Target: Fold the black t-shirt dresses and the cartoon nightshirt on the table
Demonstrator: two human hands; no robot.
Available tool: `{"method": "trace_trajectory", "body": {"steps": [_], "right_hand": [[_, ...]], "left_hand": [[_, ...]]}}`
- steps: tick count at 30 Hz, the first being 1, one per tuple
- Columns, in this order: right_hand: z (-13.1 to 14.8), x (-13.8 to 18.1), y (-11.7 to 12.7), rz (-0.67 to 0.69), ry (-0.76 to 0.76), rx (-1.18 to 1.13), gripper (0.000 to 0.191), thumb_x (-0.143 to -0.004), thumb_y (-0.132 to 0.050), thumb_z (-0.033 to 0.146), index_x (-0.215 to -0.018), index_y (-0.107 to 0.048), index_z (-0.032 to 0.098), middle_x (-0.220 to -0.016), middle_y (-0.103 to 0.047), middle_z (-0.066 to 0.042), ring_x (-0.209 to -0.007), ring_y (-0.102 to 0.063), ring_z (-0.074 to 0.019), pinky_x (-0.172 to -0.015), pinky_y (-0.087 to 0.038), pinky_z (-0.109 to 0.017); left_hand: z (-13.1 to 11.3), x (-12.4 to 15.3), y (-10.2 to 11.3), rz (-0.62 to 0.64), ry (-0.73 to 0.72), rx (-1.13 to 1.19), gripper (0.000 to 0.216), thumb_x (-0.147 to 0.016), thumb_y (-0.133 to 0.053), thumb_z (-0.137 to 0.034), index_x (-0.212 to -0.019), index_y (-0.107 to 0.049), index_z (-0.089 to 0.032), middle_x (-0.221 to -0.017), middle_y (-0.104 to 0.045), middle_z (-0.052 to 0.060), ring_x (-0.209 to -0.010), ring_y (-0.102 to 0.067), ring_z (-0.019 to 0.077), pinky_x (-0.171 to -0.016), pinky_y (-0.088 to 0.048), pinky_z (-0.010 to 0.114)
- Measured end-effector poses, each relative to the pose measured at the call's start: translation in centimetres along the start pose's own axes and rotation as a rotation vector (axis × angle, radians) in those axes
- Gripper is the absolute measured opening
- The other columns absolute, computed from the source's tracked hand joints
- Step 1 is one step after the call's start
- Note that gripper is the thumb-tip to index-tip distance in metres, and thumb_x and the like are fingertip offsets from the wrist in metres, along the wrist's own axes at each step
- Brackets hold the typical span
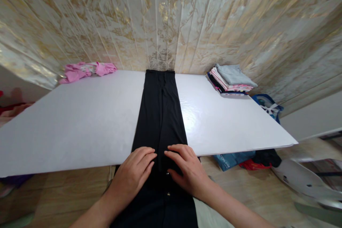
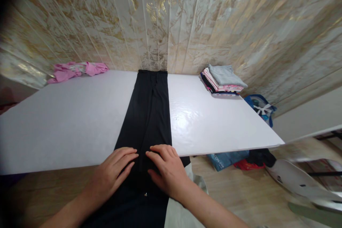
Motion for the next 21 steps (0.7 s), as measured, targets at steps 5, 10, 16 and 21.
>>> {"method": "trace_trajectory", "body": {"steps": [5,10,16,21], "right_hand": [[0.5,-0.6,-2.5,0.018,-0.008,0.065,0.054,-0.077,-0.062,0.01,-0.129,-0.051,0.02,-0.133,-0.056,-0.012,-0.127,-0.047,-0.0269,-0.111,-0.032,-0.053],[-1.3,-0.7,-0.4,-0.106,-0.146,-0.201,0.022,-0.087,-0.051,0.009,-0.1,-0.062,0.022,-0.103,-0.066,-0.006,-0.099,-0.06,-0.0199,-0.089,-0.049,-0.036],[-4.1,-1.1,2.3,-0.195,-0.414,-0.491,0.02,-0.095,-0.049,0.029,-0.089,-0.066,0.019,-0.078,-0.062,-0.001,-0.074,-0.058,-0.015,-0.067,-0.045,-0.025],[-3.5,-1.4,2.6,-0.184,-0.399,-0.516,0.022,-0.096,-0.048,0.03,-0.094,-0.068,0.02,-0.08,-0.064,-0.001,-0.076,-0.06,-0.0149,-0.069,-0.046,-0.025]], "left_hand": [[-0.6,0.1,-1.5,-0.005,-0.054,-0.025,0.027,-0.092,-0.05,-0.021,-0.117,-0.061,-0.019,-0.116,-0.067,0.007,-0.111,-0.061,0.0212,-0.098,-0.05,0.037],[-0.3,-0.6,-1.0,0.015,0.013,0.064,0.019,-0.094,-0.049,-0.021,-0.108,-0.062,-0.022,-0.109,-0.067,0.005,-0.106,-0.061,0.0195,-0.093,-0.051,0.036],[-1.1,-2.7,-1.2,0.04,0.114,0.217,0.012,-0.092,-0.056,-0.029,-0.101,-0.059,-0.022,-0.103,-0.066,0.005,-0.099,-0.062,0.0199,-0.088,-0.052,0.036],[-1.3,-3.8,-2.6,0.048,0.267,0.346,0.023,-0.083,-0.067,-0.035,-0.098,-0.057,-0.021,-0.095,-0.066,0.003,-0.09,-0.063,0.0209,-0.079,-0.052,0.035]]}}
Point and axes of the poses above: each hand's wrist, its own x-axis away from the middle knuckle, its own y-axis out of the back of the hand, z = x × y, the point moved 9 cm from there along -x, towards the middle knuckle
